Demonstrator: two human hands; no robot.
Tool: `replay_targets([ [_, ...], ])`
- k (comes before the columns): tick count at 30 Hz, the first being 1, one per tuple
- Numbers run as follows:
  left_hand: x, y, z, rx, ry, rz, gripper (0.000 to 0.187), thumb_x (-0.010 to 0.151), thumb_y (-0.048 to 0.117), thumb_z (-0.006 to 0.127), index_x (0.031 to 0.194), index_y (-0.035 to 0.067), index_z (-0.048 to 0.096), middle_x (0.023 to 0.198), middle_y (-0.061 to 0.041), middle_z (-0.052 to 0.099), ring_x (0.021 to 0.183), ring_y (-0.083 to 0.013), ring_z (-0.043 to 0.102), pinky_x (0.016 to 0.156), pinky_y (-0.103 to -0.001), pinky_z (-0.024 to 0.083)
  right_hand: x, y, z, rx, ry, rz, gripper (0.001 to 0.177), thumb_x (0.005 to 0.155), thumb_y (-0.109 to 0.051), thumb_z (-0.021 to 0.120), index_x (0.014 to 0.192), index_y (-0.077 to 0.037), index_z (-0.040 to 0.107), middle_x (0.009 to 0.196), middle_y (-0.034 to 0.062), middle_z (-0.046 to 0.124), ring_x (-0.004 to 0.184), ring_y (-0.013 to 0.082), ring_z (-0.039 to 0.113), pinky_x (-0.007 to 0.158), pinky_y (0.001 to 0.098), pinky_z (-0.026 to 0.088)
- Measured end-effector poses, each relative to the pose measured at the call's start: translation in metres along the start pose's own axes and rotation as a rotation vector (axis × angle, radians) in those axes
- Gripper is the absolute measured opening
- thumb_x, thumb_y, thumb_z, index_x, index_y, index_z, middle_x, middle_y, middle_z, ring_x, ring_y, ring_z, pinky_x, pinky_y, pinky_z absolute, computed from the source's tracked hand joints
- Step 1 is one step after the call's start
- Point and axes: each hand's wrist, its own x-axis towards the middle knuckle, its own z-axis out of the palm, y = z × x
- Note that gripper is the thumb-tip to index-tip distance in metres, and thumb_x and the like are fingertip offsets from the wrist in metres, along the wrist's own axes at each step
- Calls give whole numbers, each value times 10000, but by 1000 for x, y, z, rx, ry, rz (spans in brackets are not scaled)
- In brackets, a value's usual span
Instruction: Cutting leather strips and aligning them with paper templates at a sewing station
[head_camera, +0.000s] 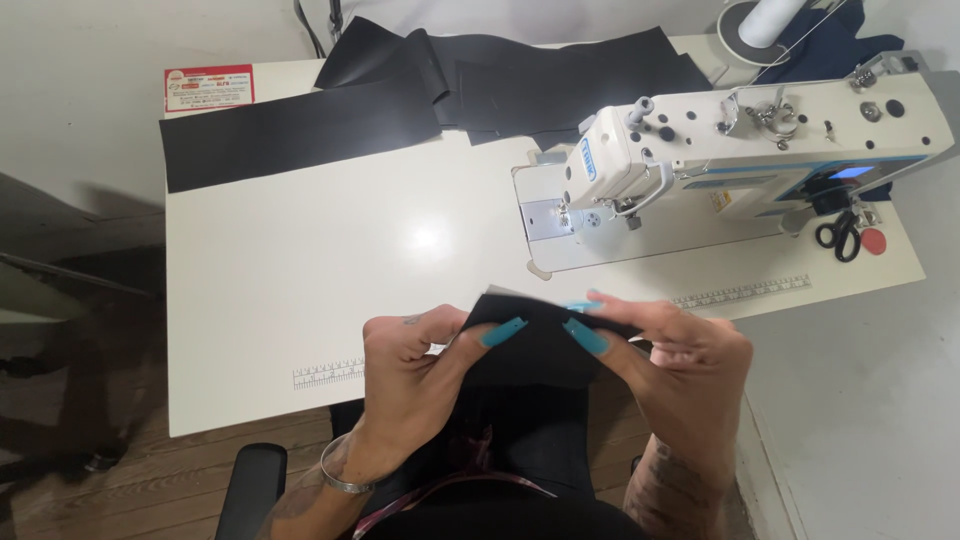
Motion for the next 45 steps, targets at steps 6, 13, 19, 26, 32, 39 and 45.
replay_targets([
  [6,1,1,1,12,-2,-3,233,778,140,626,569,57,566,497,61,268,485,-74,212,392,-215,183,-2,10,-1,-25,22,-46,201,583,50,745,740,-7,633,752,94,663,686,147,663,634,184,552],
  [13,3,-5,3,54,2,13,403,816,163,565,486,87,347,495,50,199,484,-85,164,406,-229,136,-2,16,-5,52,-25,-72,250,546,35,768,750,-29,637,711,83,659,651,140,655,624,190,570],
  [19,4,-7,4,66,15,14,378,805,153,575,486,78,387,495,50,201,481,-88,169,411,-231,137,0,18,-4,108,-29,7,264,527,47,775,742,-31,642,709,85,659,645,135,652,604,179,569],
  [26,5,-7,4,27,15,34,89,733,52,664,820,45,655,720,-22,670,595,-33,561,493,-138,470,6,24,-5,143,-46,14,246,569,53,753,771,-4,625,663,82,628,607,105,593,586,179,538],
  [32,5,-6,5,12,-24,0,73,750,76,648,814,44,665,671,0,658,532,-19,475,432,-129,390,6,23,-9,188,-82,43,160,638,28,700,786,10,643,747,115,664,664,156,656,623,196,573],
  [39,7,-4,8,-80,-22,-79,100,756,66,628,825,2,662,729,-52,675,614,-54,585,502,-134,494,4,25,-11,167,-65,13,211,594,42,735,776,-3,639,732,96,653,627,122,627,591,169,548],
  [45,6,-2,9,-113,-20,-124,75,763,48,624,800,-3,666,712,-39,668,611,-37,543,503,-133,460,4,24,-10,173,-51,43,175,614,33,721,764,-2,638,725,103,657,630,127,636,610,179,563],
])
